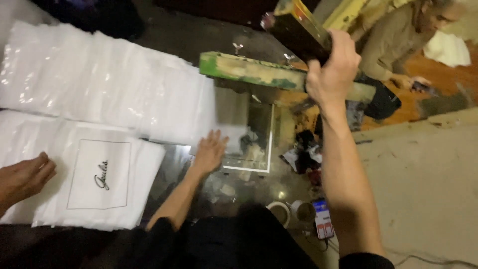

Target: Manually screen printing a logo onto white bags using a screen frame and a squeegee.

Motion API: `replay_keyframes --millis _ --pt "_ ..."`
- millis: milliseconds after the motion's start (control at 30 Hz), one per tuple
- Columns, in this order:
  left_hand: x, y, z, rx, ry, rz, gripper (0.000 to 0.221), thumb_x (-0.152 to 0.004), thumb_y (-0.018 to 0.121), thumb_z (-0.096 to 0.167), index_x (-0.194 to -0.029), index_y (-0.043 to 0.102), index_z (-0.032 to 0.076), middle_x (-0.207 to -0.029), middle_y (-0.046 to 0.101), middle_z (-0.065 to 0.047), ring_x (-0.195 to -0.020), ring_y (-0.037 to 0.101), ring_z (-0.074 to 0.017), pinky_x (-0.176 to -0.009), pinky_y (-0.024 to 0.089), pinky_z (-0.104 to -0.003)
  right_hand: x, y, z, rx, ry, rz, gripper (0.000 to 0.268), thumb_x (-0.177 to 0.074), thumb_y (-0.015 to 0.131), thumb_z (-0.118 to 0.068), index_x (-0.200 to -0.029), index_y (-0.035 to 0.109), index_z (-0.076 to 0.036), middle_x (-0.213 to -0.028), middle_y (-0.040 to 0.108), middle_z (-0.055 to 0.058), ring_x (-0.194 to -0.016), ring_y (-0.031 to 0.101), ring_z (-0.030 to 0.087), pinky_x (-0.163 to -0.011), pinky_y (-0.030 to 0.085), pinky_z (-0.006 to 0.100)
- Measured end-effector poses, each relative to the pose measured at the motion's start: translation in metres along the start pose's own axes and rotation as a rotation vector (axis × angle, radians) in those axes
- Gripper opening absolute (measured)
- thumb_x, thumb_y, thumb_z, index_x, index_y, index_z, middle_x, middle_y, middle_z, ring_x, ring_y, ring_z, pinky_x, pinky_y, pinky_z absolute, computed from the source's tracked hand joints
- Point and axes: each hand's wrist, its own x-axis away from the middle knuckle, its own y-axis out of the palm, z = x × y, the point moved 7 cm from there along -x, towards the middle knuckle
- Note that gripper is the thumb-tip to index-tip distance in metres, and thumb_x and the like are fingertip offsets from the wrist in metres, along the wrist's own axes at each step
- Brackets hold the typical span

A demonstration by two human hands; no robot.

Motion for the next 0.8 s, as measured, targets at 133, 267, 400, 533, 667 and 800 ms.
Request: replay_keyframes --millis 133,267,400,533,667,800 --pt "0.0 0.045 0.074 -0.138 -0.022 -0.212 0.075 -0.11 0.031 0.064 -0.174 0.025 0.026 -0.183 0.0 -0.013 -0.168 -0.005 -0.0376 -0.132 0.004 -0.064 -0.007 -0.012 -0.014 -0.064 -0.001 -0.001 0.052 -0.078 0.062 -0.011 -0.129 0.061 -0.004 -0.115 0.064 0.017 -0.106 0.061 0.037 -0.084 0.041 0.047" --pt "-0.007 0.066 0.089 -0.063 -0.03 -0.12 0.077 -0.109 0.042 0.062 -0.175 0.025 0.024 -0.184 0.0 -0.012 -0.169 -0.006 -0.0363 -0.134 0.002 -0.061 -0.003 -0.013 -0.015 -0.075 -0.002 0.0 0.053 -0.077 0.062 -0.012 -0.13 0.061 -0.005 -0.114 0.064 0.015 -0.104 0.061 0.037 -0.085 0.04 0.045" --pt "-0.005 0.069 0.095 -0.135 -0.078 -0.236 0.08 -0.11 0.036 0.063 -0.177 0.016 0.024 -0.184 -0.009 -0.012 -0.168 -0.013 -0.0369 -0.134 -0.001 -0.061 0.001 -0.011 -0.013 -0.069 0.01 -0.001 0.053 -0.078 0.063 -0.007 -0.131 0.06 -0.006 -0.115 0.065 0.014 -0.104 0.062 0.035 -0.084 0.04 0.045" --pt "0.001 0.082 0.091 -0.168 -0.075 -0.232 0.084 -0.107 0.04 0.069 -0.176 0.016 0.03 -0.185 -0.007 -0.009 -0.169 -0.009 -0.0364 -0.134 0.002 -0.06 -0.003 -0.015 -0.018 -0.055 -0.006 0.007 0.056 -0.073 0.062 -0.008 -0.129 0.06 -0.007 -0.112 0.064 0.012 -0.104 0.061 0.033 -0.08 0.039 0.042" --pt "0.004 0.083 0.091 -0.149 -0.053 -0.225 0.083 -0.107 0.042 0.068 -0.176 0.017 0.029 -0.184 -0.009 -0.012 -0.168 -0.012 -0.0375 -0.134 0.003 -0.062 -0.005 -0.019 -0.023 -0.066 -0.015 0.027 0.048 -0.075 0.064 -0.013 -0.122 0.062 -0.005 -0.107 0.062 0.013 -0.099 0.06 0.035 -0.078 0.039 0.044" --pt "-0.001 0.089 0.085 -0.189 -0.033 -0.223 0.085 -0.105 0.043 0.072 -0.175 0.021 0.03 -0.185 -0.004 -0.01 -0.168 -0.009 -0.0385 -0.134 0.004 -0.063 -0.002 -0.016 -0.019 -0.087 -0.017 0.018 0.051 -0.076 0.064 -0.009 -0.127 0.06 -0.006 -0.113 0.063 0.013 -0.102 0.06 0.035 -0.083 0.038 0.043"
